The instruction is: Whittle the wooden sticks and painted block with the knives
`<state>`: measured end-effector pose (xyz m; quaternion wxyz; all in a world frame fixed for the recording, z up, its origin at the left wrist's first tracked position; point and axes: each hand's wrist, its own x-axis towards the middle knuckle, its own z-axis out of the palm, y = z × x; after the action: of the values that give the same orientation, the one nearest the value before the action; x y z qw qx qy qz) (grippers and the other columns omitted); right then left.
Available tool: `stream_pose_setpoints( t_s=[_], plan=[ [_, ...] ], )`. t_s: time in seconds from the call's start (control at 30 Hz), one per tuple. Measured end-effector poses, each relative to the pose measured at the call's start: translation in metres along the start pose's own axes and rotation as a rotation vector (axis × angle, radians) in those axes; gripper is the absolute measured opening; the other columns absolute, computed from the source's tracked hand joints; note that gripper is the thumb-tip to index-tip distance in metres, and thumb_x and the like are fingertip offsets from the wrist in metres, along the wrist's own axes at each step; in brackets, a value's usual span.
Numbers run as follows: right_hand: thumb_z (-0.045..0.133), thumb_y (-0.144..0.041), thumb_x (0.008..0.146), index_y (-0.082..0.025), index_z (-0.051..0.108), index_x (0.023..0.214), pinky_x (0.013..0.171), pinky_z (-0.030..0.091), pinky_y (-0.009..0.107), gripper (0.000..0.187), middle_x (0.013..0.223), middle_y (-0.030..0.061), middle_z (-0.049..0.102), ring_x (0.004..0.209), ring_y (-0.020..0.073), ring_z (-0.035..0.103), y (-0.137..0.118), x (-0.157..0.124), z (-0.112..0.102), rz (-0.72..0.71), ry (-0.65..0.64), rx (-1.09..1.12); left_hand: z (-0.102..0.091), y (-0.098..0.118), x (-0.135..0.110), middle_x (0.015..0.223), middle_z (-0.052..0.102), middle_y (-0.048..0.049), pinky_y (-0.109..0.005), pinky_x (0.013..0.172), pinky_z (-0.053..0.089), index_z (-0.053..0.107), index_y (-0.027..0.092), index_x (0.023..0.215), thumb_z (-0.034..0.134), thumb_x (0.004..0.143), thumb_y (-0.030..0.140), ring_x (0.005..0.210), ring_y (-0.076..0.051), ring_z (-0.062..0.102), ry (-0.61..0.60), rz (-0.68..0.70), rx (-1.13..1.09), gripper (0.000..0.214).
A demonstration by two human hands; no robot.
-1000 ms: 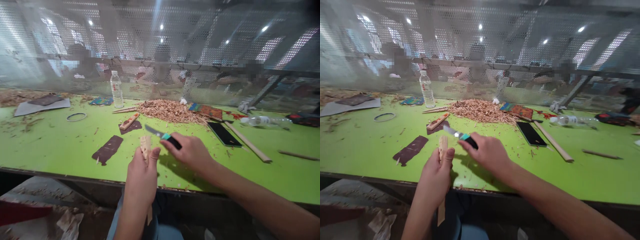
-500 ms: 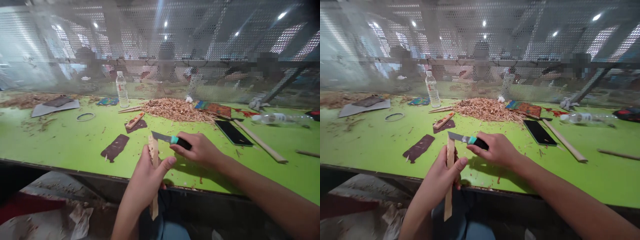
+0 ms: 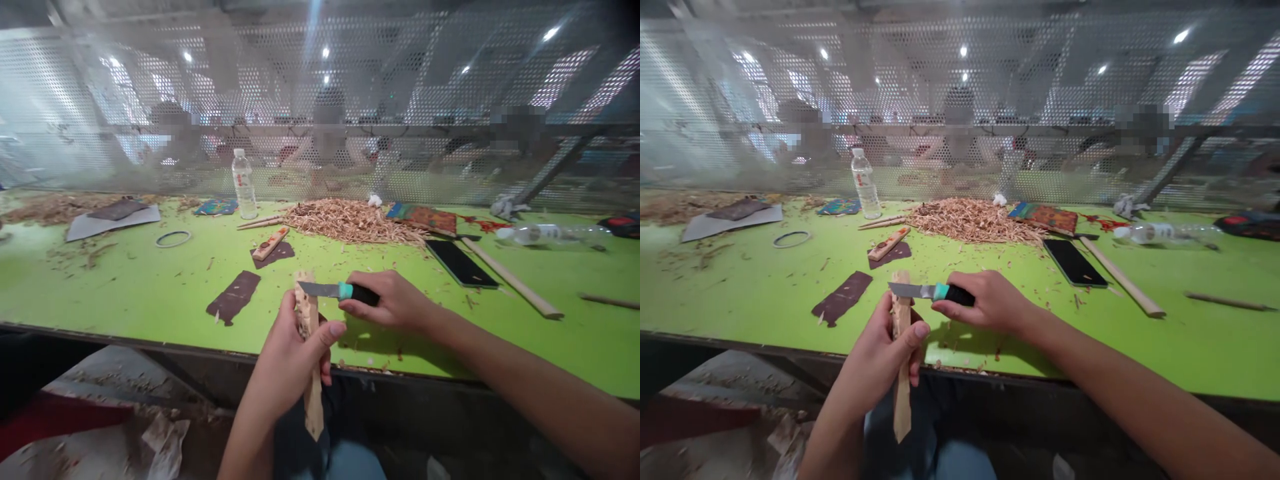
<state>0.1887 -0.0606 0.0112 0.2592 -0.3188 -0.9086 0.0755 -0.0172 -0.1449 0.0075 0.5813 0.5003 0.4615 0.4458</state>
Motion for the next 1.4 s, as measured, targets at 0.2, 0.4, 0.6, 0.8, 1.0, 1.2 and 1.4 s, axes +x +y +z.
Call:
stream_pose_setpoints(
  t_s=[0.2,0.4,0.6,0.8,1.0,1.2,1.4],
  plan=[
    [0.052,-0.059,0.099,-0.020,0.060,0.080,0.055,0.030,0.024,0.044,0.062,-0.0028,0.055,0.053,0.0116,0.048,-0.001,0.002,-0.001,0.023,0.002,0.037,0.005,0.004,-0.002,0.052,0.044,0.0144,-0.014,0.034,0.038,0.041,0.025,0.105,0.071,0.087,0.049,0.035,-0.007,0.042,0.098,0.004,0.013,0.043],
    [0.051,-0.060,0.100,-0.019,0.060,0.083,0.055,0.030,0.024,0.046,0.064,-0.0002,0.059,0.056,0.0136,0.053,-0.003,-0.002,-0.001,-0.060,-0.010,-0.031,0.006,0.001,-0.002,0.057,0.047,0.0123,-0.016,0.034,0.037,0.042,0.025,0.106,0.070,0.086,0.054,0.037,-0.009,0.045,0.130,-0.003,0.086,0.045],
    [0.044,-0.055,0.104,-0.020,0.060,0.085,0.056,0.030,0.026,0.043,0.064,-0.0001,0.059,0.057,0.0142,0.052,-0.009,-0.002,0.003,-0.194,-0.037,-0.103,0.001,-0.006,0.000,0.056,0.040,0.0133,-0.018,0.040,0.035,0.044,0.024,0.099,0.067,0.088,0.060,0.037,-0.007,0.038,0.068,0.058,0.123,0.044],
    [0.040,-0.054,0.106,-0.019,0.060,0.085,0.055,0.030,0.027,0.046,0.064,0.0015,0.061,0.056,0.0150,0.055,-0.009,-0.003,0.004,-0.236,0.028,-0.189,0.001,-0.004,0.002,0.058,0.048,0.0072,-0.022,0.048,0.040,0.054,0.023,0.096,0.067,0.090,0.055,0.053,-0.014,0.053,0.113,0.095,0.178,0.035],
    [0.040,-0.056,0.106,-0.019,0.062,0.085,0.055,0.028,0.029,0.048,0.066,0.0037,0.065,0.056,0.0161,0.055,-0.013,-0.007,0.006,-0.187,0.072,-0.273,0.003,-0.004,0.006,0.092,0.071,-0.0038,-0.030,0.079,0.052,0.060,0.021,0.097,0.061,0.095,0.049,0.096,-0.023,0.068,0.197,0.231,0.301,0.028],
    [0.040,-0.056,0.106,-0.018,0.062,0.082,0.054,0.029,0.029,0.051,0.066,0.0049,0.067,0.055,0.0165,0.056,-0.015,-0.009,0.009,-0.159,0.101,-0.314,0.004,-0.006,0.008,0.102,0.070,-0.0078,-0.033,0.086,0.047,0.060,0.020,0.099,0.057,0.097,0.053,0.104,-0.026,0.065,0.215,0.212,0.378,0.034],
    [0.038,-0.059,0.106,-0.019,0.062,0.083,0.054,0.029,0.028,0.052,0.065,0.0043,0.067,0.055,0.0159,0.058,-0.022,-0.008,0.011,-0.046,0.172,-0.316,0.009,-0.004,0.007,0.085,0.069,-0.0038,-0.030,0.070,0.043,0.054,0.021,0.094,0.055,0.096,0.058,0.081,-0.024,0.065,0.350,0.152,0.364,0.037]
  ],
)
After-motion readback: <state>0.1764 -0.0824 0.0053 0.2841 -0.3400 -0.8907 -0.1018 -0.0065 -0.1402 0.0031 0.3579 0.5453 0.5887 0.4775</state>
